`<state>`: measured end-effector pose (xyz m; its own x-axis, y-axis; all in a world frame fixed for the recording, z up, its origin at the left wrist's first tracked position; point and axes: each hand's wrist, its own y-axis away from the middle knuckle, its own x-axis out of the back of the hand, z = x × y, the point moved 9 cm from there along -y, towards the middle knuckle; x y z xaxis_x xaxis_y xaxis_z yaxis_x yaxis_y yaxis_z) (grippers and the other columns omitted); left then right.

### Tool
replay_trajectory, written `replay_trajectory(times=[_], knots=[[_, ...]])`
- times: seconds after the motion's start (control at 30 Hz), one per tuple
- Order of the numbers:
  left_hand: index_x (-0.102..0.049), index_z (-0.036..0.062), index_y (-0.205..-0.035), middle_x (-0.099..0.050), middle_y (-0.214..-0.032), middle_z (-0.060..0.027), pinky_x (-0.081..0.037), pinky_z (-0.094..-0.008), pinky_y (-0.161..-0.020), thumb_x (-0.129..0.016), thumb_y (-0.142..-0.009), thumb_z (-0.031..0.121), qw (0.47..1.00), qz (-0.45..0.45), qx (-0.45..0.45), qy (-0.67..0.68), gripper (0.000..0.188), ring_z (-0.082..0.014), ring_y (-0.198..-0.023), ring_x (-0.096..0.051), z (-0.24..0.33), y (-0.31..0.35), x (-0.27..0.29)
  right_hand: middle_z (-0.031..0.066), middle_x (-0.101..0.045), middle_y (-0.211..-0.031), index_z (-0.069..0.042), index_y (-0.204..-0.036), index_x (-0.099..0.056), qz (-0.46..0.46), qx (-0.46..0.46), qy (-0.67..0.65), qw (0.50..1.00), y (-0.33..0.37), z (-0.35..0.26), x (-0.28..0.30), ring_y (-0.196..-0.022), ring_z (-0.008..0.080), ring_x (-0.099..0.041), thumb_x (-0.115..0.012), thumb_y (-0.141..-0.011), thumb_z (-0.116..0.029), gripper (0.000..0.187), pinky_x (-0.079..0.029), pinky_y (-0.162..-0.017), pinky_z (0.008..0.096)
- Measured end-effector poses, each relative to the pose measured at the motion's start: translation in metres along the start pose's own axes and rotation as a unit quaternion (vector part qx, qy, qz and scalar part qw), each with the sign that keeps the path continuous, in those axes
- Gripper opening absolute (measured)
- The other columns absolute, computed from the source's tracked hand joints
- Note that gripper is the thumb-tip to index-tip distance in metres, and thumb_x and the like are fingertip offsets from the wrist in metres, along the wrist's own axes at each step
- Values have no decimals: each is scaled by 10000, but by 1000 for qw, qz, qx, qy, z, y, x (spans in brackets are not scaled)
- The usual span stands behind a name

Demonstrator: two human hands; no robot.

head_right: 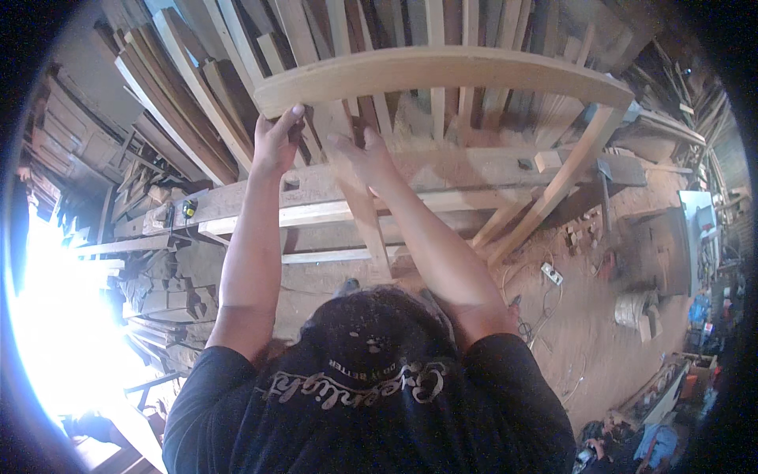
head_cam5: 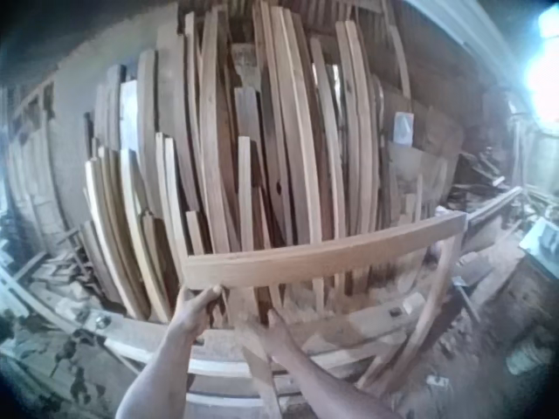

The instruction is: The person assembles a wooden chair frame by hand. They position a curved wooden piece onto the frame, hammer a nail to secure it, and then use a sanding block to smooth the surface of the attached wood.

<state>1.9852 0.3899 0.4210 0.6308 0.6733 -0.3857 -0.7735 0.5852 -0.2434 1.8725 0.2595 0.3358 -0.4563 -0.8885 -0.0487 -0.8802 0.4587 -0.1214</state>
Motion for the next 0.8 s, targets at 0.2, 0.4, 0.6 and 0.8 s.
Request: replay_trajectory(times=[0.2,0.4,0.6,0.8], knots=[[-547,-28,-1304,-663,-1231,-128,-514,-365,-1024,-818,-873,76,999,-37,-16,26,519,-211,-1152,-638,3,-2,-2,155,-594,-1368,76,-1422,-467,10,21,-196,980,8,4,-8,-1248,224,-568,-783,-930,-294,692,-438,-1085,354],[-557,-23,-1276,-671,-1201,-121,-531,-370,-1016,-834,-856,67,998,-37,-54,15,511,-210,-1141,-646,7,-4,-6,145,-563,-1409,78,-1470,-405,20,-3,-193,981,9,-7,-10,-1298,222,-537,-779,-937,-276,741,-410,-1121,350],[-539,-11,-1277,-661,-1195,-111,-521,-384,-1013,-881,-814,108,997,-25,-66,-12,587,-218,-1139,-638,8,-4,-6,161,-567,-1411,84,-1454,-423,-12,16,-173,985,9,-10,-10,-1298,231,-543,-774,-937,-285,726,-418,-1116,360],[-516,-2,-1293,-652,-1185,-105,-505,-368,-1009,-900,-788,141,998,-26,-63,-18,650,-206,-1115,-626,3,-7,-1,155,-581,-1395,74,-1441,-449,9,-3,-133,991,8,-10,-10,-1285,239,-554,-740,-958,-254,652,-424,-1107,362]])
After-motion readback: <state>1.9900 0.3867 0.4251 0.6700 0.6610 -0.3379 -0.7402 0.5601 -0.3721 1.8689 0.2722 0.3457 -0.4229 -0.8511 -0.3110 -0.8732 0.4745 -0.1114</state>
